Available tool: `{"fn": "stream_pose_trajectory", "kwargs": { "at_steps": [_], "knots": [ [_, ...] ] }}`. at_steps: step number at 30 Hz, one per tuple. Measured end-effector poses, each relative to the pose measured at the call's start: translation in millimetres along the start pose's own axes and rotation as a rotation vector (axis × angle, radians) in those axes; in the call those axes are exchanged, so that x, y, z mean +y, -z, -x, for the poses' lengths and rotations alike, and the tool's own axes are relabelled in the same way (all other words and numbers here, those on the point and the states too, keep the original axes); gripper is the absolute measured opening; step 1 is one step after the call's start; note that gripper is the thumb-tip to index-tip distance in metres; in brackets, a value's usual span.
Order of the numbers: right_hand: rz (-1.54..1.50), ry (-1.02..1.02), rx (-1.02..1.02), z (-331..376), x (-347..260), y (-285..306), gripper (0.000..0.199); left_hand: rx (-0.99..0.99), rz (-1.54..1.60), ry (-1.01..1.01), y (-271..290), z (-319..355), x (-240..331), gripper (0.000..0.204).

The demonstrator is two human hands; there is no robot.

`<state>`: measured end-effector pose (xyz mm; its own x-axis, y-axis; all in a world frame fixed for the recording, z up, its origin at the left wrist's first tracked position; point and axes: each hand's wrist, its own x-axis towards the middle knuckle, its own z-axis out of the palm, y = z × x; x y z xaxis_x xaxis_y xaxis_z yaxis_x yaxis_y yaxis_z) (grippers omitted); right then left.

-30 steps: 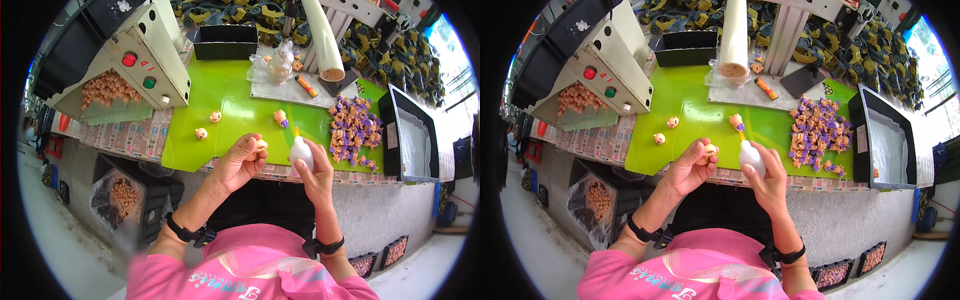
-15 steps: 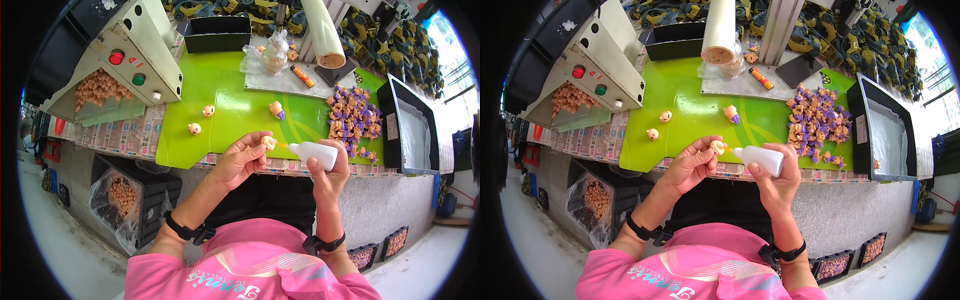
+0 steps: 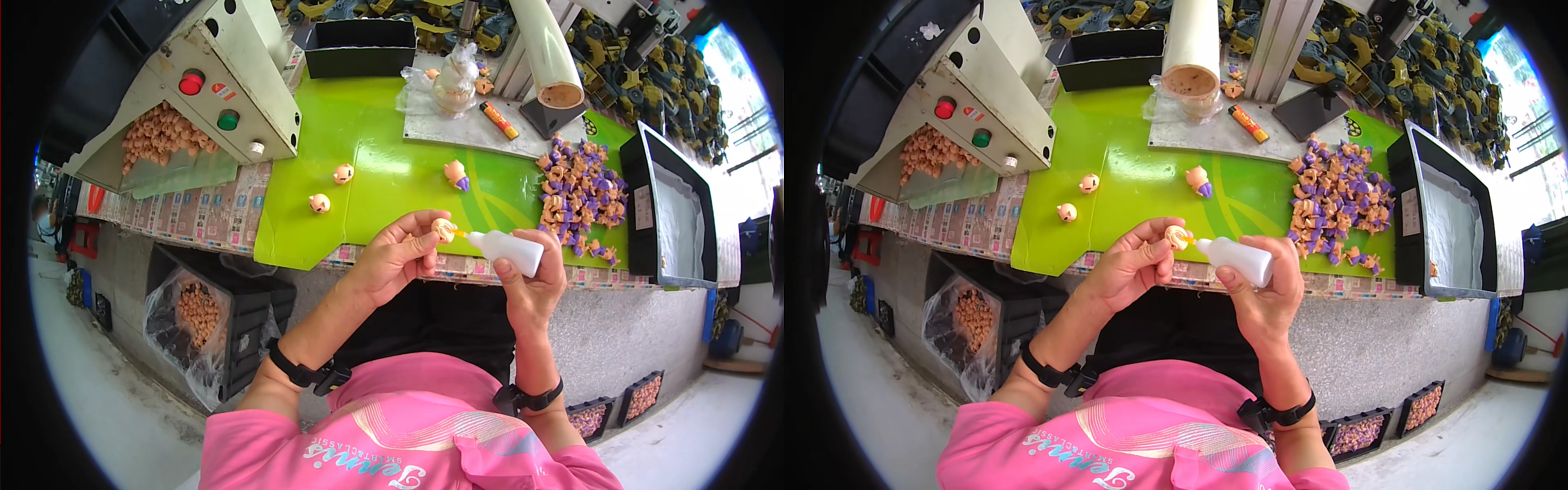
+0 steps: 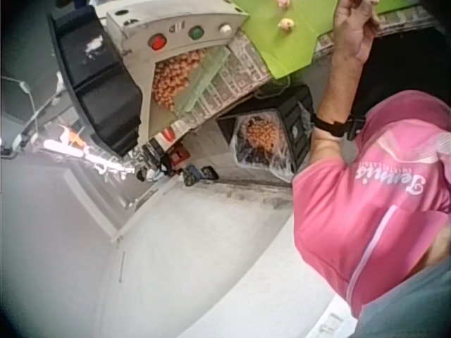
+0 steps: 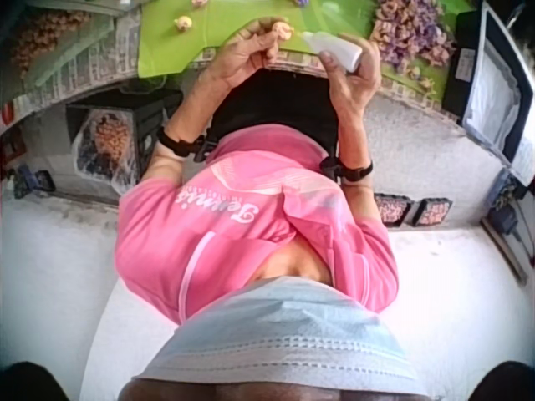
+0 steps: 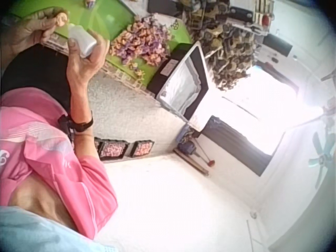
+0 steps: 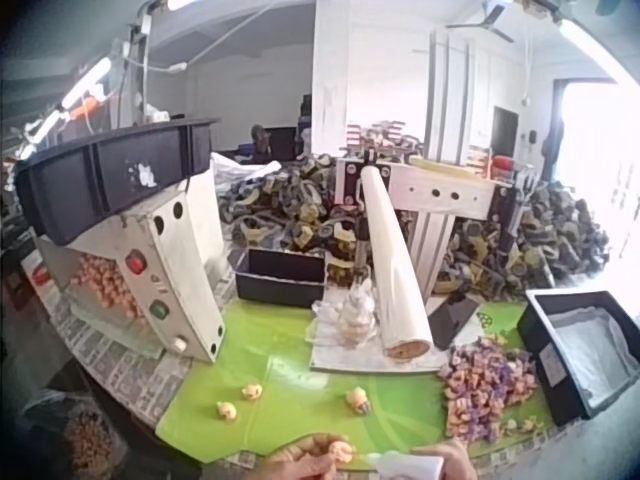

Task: Assembling small plastic figurines by gluing heads and accessories onto bodies.

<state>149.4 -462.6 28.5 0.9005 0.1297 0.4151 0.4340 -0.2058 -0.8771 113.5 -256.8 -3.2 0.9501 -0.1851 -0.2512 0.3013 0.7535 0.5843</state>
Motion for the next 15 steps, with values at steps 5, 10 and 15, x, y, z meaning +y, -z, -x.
{"fn": "stream_pose_trajectory", "kwargs": {
  "at_steps": [5,10,15],
  "knots": [
    [0.021,0.009,0.003,0.4,0.0,0.4,0.040,-0.004,-0.015,-0.011,1.2,0.5,-1.9,0.034],
    [0.135,0.092,0.010,-0.5,-4.1,5.9,0.037,-0.014,-0.018,-0.023,4.2,0.4,-4.4,0.031],
    [0.165,0.117,-0.028,-0.8,-11.5,11.9,0.035,-0.001,-0.019,-0.038,4.0,0.7,-5.2,0.031]
  ]
}}
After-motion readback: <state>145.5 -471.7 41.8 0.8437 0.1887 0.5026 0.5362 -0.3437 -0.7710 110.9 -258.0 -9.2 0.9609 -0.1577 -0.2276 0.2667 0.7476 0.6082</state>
